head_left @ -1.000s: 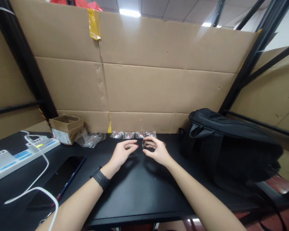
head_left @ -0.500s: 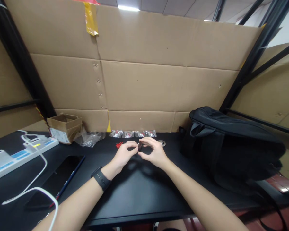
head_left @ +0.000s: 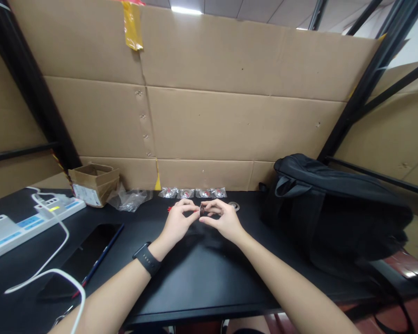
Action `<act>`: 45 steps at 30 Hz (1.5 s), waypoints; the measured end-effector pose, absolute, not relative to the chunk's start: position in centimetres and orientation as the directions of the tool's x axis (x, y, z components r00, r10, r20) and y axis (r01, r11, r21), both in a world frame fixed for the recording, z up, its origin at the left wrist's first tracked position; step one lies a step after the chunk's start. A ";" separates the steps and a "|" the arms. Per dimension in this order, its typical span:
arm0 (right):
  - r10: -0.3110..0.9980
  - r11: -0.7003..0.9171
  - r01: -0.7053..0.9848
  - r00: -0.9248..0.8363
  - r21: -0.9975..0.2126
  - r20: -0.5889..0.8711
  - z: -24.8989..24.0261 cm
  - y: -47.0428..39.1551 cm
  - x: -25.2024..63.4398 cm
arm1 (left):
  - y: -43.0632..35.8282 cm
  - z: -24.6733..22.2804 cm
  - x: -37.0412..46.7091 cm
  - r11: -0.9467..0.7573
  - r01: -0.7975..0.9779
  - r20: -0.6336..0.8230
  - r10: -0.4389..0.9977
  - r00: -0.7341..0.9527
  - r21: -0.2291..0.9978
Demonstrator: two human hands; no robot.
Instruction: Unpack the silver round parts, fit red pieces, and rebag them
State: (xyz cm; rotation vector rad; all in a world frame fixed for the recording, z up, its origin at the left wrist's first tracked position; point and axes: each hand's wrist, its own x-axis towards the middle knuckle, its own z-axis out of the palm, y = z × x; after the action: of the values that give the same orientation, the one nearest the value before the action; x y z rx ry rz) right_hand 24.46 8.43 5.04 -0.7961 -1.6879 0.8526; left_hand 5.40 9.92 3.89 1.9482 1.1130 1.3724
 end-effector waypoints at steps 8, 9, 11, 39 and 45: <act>0.909 0.324 -0.100 -0.241 -0.941 0.339 5.2 8.3 24.1 | 9.1 4.4 5.5 -0.592 0.396 0.605 0.789 0.105 0.702; 0.910 0.315 -0.118 -0.246 -0.942 0.335 5.2 8.2 24.1 | 9.0 4.5 5.5 -0.588 0.394 0.602 0.792 0.103 0.706; 0.910 0.306 -0.139 -0.248 -0.942 0.332 5.3 8.2 24.1 | 8.9 4.7 5.4 -0.586 0.380 0.591 0.798 0.116 0.716; 0.905 0.352 -0.109 -0.213 -0.929 0.368 5.3 8.1 24.1 | 9.3 4.6 5.7 -0.555 0.364 0.542 0.827 0.148 0.748; 0.917 0.323 -0.114 -0.209 -0.939 0.341 4.9 8.2 24.1 | 8.1 5.3 5.9 -0.559 0.582 0.613 0.780 0.127 0.591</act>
State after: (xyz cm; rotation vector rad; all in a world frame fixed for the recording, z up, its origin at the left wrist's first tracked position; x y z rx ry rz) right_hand 24.11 8.24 4.87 -0.7810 -1.4556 1.1434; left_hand 5.90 8.13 5.26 2.1925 1.3511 1.4045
